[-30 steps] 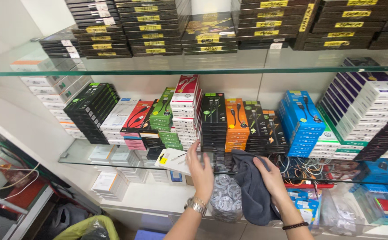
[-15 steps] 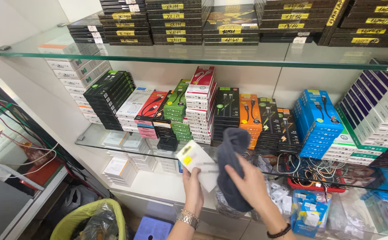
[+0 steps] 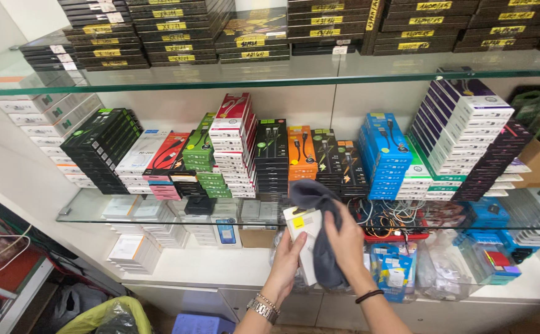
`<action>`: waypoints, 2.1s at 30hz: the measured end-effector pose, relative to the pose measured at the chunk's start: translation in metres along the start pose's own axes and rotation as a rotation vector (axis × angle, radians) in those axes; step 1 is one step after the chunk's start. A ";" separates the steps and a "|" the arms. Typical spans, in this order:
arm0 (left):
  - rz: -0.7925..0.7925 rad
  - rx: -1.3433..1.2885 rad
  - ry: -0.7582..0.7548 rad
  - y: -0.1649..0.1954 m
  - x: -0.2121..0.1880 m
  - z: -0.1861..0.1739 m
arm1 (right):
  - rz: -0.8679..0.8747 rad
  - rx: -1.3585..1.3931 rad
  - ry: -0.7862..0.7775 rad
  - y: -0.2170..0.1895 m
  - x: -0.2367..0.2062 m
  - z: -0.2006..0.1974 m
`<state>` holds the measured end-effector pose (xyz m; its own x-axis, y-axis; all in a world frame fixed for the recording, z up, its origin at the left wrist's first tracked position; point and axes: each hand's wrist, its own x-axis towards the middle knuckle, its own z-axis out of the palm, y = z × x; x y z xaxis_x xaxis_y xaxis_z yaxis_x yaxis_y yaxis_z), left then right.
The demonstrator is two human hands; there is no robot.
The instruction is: The person wipes packaged electronics products on a glass display shelf one at a time using a gray cloth, lifting each box, wiping its surfaces, and placing it back on the shelf. They work across several product boxes including charger and cable packaging, occasionally rearranging items on the shelf.
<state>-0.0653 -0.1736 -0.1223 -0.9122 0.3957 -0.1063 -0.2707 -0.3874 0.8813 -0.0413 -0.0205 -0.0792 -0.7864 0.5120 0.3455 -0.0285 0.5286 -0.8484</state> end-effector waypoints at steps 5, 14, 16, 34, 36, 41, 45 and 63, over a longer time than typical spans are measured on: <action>0.544 0.681 -0.026 -0.006 -0.009 0.017 | 0.090 0.466 -0.049 0.020 0.013 -0.019; 0.516 0.897 -0.010 0.022 -0.020 0.049 | 0.477 0.848 -0.250 0.057 0.025 -0.006; 0.477 0.906 0.058 0.033 -0.014 0.047 | 0.517 0.873 -0.276 0.063 0.022 -0.004; 0.932 0.885 0.374 0.176 0.086 0.036 | 0.427 0.640 -0.368 0.033 0.001 0.035; 0.853 1.003 0.396 0.198 0.115 0.035 | 0.409 0.644 -0.350 0.035 -0.004 0.036; 1.314 1.772 0.714 0.223 0.144 0.037 | 0.480 0.600 -0.347 0.036 -0.006 0.032; 0.722 1.778 0.170 0.203 0.135 0.031 | 0.568 0.584 -0.342 0.030 -0.008 0.026; 1.244 1.343 0.429 0.176 0.096 -0.006 | 0.620 0.566 -0.319 0.006 0.014 0.022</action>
<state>-0.2018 -0.2088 0.0199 -0.4349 0.1491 0.8880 0.7149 0.6568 0.2398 -0.0656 -0.0252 -0.0885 -0.8934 0.3373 -0.2968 0.2246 -0.2367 -0.9452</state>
